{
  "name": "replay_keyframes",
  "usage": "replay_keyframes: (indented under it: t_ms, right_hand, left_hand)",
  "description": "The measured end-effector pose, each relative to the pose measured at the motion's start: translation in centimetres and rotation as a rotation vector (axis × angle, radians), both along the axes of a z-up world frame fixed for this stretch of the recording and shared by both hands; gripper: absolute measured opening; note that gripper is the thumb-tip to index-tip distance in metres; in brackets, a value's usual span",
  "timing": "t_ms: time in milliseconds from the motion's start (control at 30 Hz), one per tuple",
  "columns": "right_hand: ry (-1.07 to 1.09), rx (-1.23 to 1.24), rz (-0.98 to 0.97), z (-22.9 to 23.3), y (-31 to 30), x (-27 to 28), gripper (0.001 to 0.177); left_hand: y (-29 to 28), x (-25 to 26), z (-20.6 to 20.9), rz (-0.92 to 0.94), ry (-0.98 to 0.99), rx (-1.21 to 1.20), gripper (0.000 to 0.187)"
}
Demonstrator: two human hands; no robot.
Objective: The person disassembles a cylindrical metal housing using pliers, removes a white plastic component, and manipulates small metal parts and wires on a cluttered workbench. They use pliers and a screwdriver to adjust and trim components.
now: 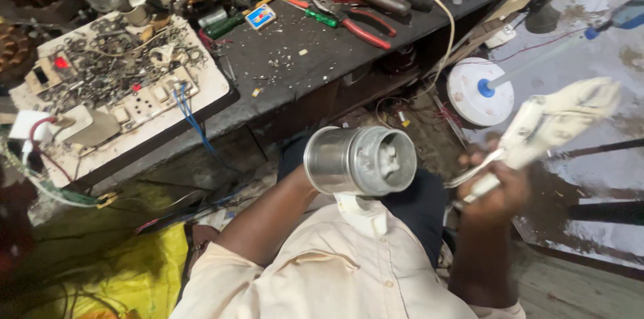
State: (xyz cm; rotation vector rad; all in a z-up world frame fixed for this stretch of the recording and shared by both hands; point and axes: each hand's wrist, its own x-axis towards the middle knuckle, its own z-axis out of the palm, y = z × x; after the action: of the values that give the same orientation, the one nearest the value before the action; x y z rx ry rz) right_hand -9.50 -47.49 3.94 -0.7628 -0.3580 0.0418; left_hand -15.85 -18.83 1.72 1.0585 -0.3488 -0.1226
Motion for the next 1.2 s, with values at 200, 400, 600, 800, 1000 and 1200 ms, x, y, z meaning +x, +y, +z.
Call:
replay_keyframes:
  t_ms: [200,400,600,800,1000,1200]
  right_hand:
    - [0.500,-0.338,0.052,-3.8,1.4,-0.7,0.042]
    - [0.302,-0.394,0.216,-5.2,2.7,-3.0,0.048]
    - [0.472,-0.466,0.239,-4.7,5.1,-2.3,0.056]
    - [0.424,-0.387,0.275,-7.2,5.2,-2.1,0.048]
    - [0.434,-0.575,0.166,-7.7,3.7,-0.9,0.039]
    - [0.218,-0.904,0.281,-0.3,5.7,2.1,0.052]
  left_hand:
    - [-0.9,1.1,-0.3,-0.019,-0.019,-0.020,0.048]
    - [-1.9,0.1,-0.4,-0.212,0.202,-0.341,0.047]
    - [-0.3,0.0,-0.5,0.016,-0.131,0.374,0.052]
    - [1.5,-0.9,-0.6,-0.019,-0.016,0.454,0.051]
    - [6.7,-2.4,1.4,0.294,0.069,1.015,0.025]
    - [10.3,-4.0,7.0,0.276,-0.494,0.896,0.056]
